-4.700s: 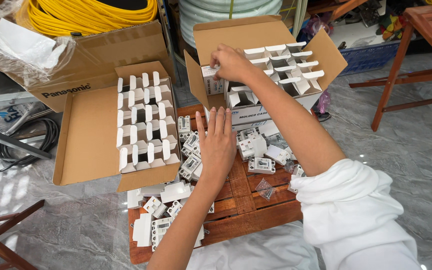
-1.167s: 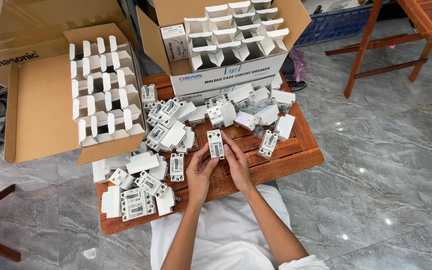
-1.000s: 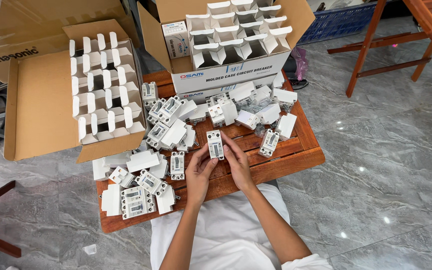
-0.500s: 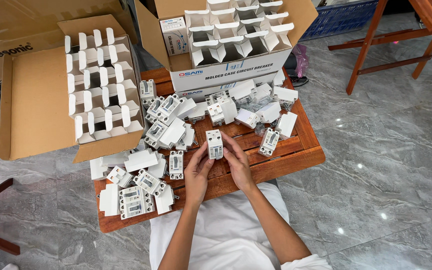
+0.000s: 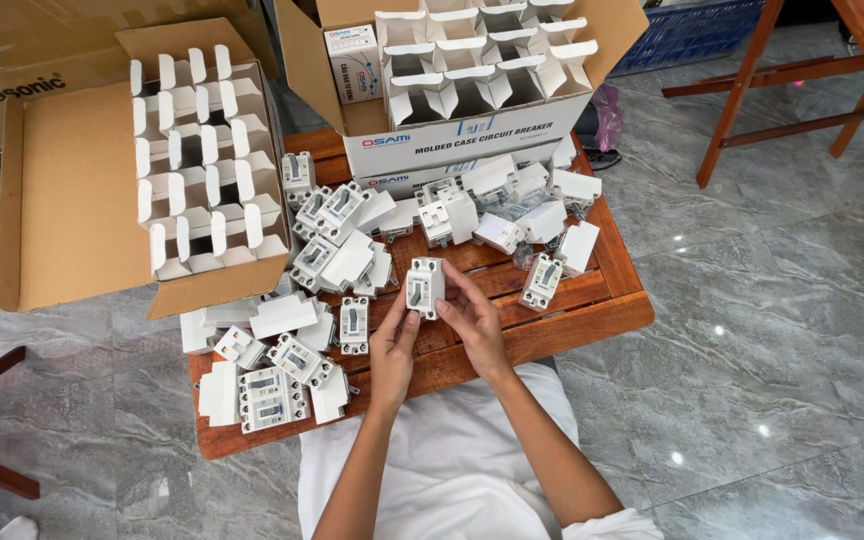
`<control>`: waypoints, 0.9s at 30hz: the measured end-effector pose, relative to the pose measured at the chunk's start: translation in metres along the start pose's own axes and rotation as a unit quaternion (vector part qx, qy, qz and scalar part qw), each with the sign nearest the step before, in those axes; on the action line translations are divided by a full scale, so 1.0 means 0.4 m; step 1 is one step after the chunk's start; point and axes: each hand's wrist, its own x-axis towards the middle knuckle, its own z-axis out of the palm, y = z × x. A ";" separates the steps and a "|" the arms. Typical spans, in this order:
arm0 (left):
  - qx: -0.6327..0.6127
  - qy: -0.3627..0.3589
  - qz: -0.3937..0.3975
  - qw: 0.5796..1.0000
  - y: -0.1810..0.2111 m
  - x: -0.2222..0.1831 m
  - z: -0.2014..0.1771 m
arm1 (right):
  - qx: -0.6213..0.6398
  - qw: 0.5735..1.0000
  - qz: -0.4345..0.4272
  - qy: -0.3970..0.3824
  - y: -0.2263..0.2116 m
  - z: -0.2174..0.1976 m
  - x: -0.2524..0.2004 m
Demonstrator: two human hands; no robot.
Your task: The person organizes circuit breakers by taking them out of a box, handling them individually to check their type, and placing them into partitioned slots in another cardboard box.
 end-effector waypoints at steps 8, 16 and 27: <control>-0.021 0.007 0.023 0.999 0.009 0.004 0.002 | -0.008 1.000 0.021 0.018 -0.038 0.011 0.002; -0.018 0.002 0.061 0.998 0.041 -0.002 0.011 | -0.030 0.999 0.018 0.017 -0.038 0.005 0.005; -0.031 -0.004 0.073 0.997 0.026 0.000 0.012 | -0.020 0.999 0.025 0.022 0.025 -0.026 0.002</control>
